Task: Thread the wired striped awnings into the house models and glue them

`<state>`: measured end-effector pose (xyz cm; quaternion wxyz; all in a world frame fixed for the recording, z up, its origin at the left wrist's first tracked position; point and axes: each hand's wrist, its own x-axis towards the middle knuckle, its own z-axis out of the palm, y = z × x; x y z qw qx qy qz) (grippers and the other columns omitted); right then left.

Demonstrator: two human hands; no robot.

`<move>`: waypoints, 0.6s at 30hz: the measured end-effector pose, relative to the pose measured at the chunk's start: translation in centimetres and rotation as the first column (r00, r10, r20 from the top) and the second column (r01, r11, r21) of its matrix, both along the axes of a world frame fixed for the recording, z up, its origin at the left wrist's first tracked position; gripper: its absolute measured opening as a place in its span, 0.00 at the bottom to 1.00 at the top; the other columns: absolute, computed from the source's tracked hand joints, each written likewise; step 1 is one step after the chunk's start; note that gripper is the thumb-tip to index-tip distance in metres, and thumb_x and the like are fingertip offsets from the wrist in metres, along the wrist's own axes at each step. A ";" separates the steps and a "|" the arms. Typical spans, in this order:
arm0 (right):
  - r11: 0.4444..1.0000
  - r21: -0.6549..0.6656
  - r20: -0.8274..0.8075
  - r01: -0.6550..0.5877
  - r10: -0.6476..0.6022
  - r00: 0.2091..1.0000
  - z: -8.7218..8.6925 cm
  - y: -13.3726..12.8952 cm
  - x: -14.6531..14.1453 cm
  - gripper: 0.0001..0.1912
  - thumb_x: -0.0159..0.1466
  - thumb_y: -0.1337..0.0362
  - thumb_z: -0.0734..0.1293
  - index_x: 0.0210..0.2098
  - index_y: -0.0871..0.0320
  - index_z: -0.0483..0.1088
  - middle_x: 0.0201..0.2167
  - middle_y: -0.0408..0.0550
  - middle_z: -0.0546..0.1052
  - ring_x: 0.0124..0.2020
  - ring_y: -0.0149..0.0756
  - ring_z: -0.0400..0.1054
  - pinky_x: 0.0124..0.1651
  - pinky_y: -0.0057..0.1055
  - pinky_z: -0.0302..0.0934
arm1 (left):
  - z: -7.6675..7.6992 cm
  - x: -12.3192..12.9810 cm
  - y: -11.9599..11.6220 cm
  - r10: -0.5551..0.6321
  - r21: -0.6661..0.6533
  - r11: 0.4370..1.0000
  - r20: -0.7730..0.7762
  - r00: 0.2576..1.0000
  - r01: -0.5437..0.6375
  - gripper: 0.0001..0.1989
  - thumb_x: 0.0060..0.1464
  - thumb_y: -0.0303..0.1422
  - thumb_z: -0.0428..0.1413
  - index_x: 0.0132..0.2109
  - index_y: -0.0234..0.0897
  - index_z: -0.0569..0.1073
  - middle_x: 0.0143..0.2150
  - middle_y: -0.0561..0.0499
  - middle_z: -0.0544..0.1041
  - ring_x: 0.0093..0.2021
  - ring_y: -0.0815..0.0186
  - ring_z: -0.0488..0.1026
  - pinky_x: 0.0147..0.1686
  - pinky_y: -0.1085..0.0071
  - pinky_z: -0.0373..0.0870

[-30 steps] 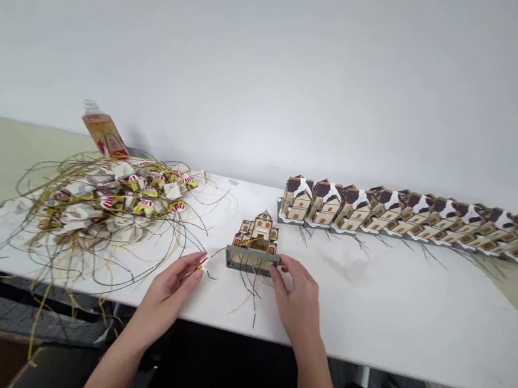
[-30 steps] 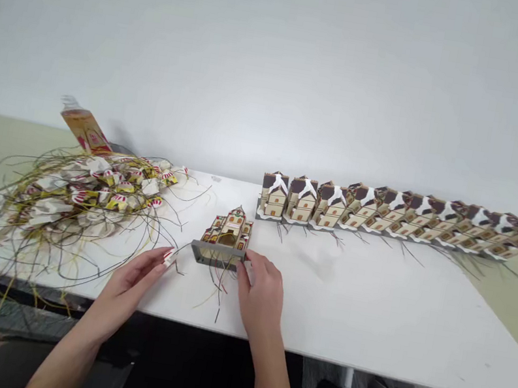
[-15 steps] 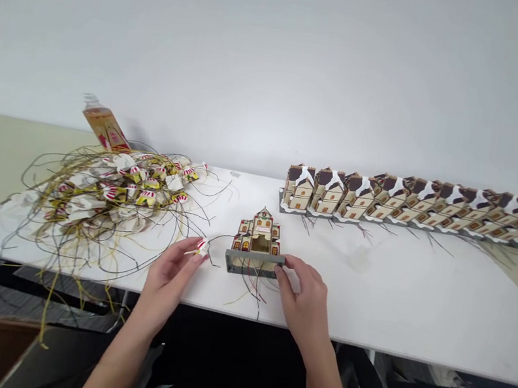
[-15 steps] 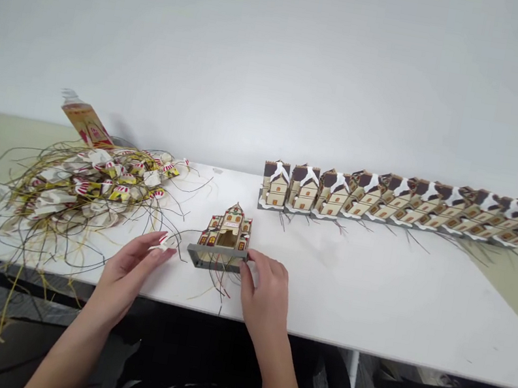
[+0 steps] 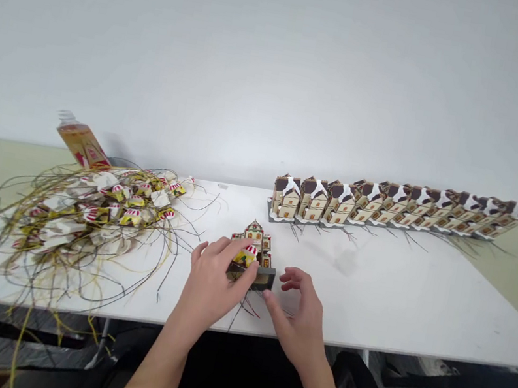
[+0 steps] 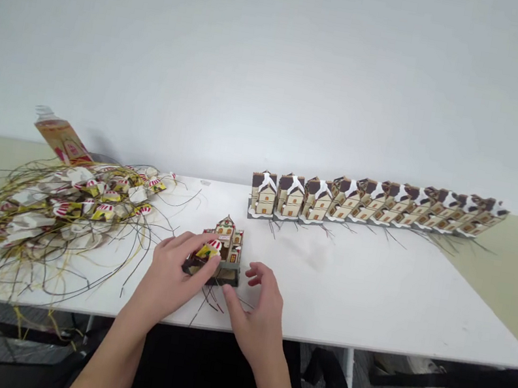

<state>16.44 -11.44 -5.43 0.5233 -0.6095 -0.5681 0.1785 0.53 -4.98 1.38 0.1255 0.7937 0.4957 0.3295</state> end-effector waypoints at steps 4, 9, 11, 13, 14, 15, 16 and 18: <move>0.996 0.052 0.041 -0.066 0.064 0.997 -0.5 0.3 0.5 0.19 0.64 0.58 0.68 0.52 0.54 0.63 0.43 0.47 0.73 0.41 0.38 0.67 0.45 0.36 0.65 | 0.7 0.5 -0.4 0.024 -0.053 0.998 -0.097 0.995 -0.029 0.17 0.56 0.36 0.52 0.54 0.49 0.72 0.45 0.50 0.77 0.49 0.54 0.72 0.58 0.44 0.48; 0.997 0.042 0.110 -0.070 0.065 0.992 -0.5 0.0 0.1 0.19 0.64 0.59 0.68 0.52 0.53 0.63 0.44 0.49 0.73 0.45 0.42 0.67 0.48 0.38 0.65 | 1.6 0.0 -0.5 -0.046 -0.155 0.987 -0.056 0.997 0.037 0.15 0.57 0.35 0.48 0.48 0.47 0.75 0.42 0.52 0.79 0.43 0.56 0.73 0.51 0.50 0.52; 0.996 0.036 0.122 -0.082 0.077 0.990 -0.4 -0.1 -0.1 0.19 0.63 0.59 0.69 0.52 0.53 0.64 0.45 0.49 0.73 0.46 0.43 0.67 0.48 0.39 0.65 | 1.9 -0.1 -0.4 -0.037 -0.192 0.981 -0.031 0.999 0.030 0.14 0.59 0.36 0.45 0.42 0.45 0.76 0.39 0.53 0.80 0.42 0.57 0.73 0.49 0.52 0.52; 0.995 0.035 0.121 -0.090 0.086 0.989 -0.4 -0.1 -0.1 0.19 0.63 0.58 0.69 0.51 0.54 0.64 0.44 0.49 0.74 0.44 0.42 0.67 0.48 0.39 0.65 | 2.1 0.0 -0.1 0.006 -0.223 0.974 -0.079 0.997 -0.024 0.15 0.61 0.37 0.44 0.36 0.43 0.75 0.34 0.53 0.79 0.41 0.56 0.73 0.47 0.52 0.52; 0.995 0.036 0.117 -0.089 0.084 0.990 -0.4 0.0 0.0 0.19 0.63 0.58 0.69 0.51 0.54 0.64 0.44 0.49 0.74 0.43 0.42 0.68 0.48 0.40 0.65 | 2.1 0.1 0.0 0.019 -0.236 0.971 -0.118 0.993 -0.047 0.16 0.61 0.38 0.44 0.34 0.42 0.75 0.33 0.53 0.79 0.42 0.55 0.73 0.47 0.52 0.51; 0.996 0.039 0.109 -0.085 0.080 0.991 -0.4 0.0 0.1 0.18 0.63 0.58 0.69 0.51 0.54 0.65 0.43 0.49 0.75 0.42 0.41 0.68 0.47 0.40 0.65 | 2.1 0.4 0.2 0.022 -0.245 0.968 -0.151 0.988 -0.059 0.15 0.61 0.39 0.45 0.33 0.42 0.75 0.34 0.53 0.79 0.43 0.53 0.73 0.46 0.52 0.51; 0.996 0.047 0.097 -0.080 0.076 0.992 -0.4 0.2 0.2 0.18 0.63 0.58 0.69 0.50 0.54 0.65 0.43 0.48 0.75 0.42 0.41 0.68 0.47 0.39 0.65 | 2.0 0.6 0.3 0.016 -0.246 0.968 -0.172 0.985 -0.058 0.14 0.60 0.40 0.47 0.35 0.43 0.75 0.36 0.52 0.80 0.44 0.52 0.73 0.46 0.51 0.51; 0.994 0.069 0.060 -0.083 0.079 0.995 -0.4 0.5 0.4 0.17 0.64 0.58 0.68 0.51 0.54 0.66 0.44 0.48 0.75 0.42 0.40 0.69 0.47 0.38 0.66 | 1.6 1.2 0.6 0.005 -0.218 0.975 -0.176 0.984 -0.044 0.12 0.59 0.43 0.51 0.43 0.46 0.76 0.43 0.51 0.80 0.48 0.49 0.72 0.47 0.50 0.50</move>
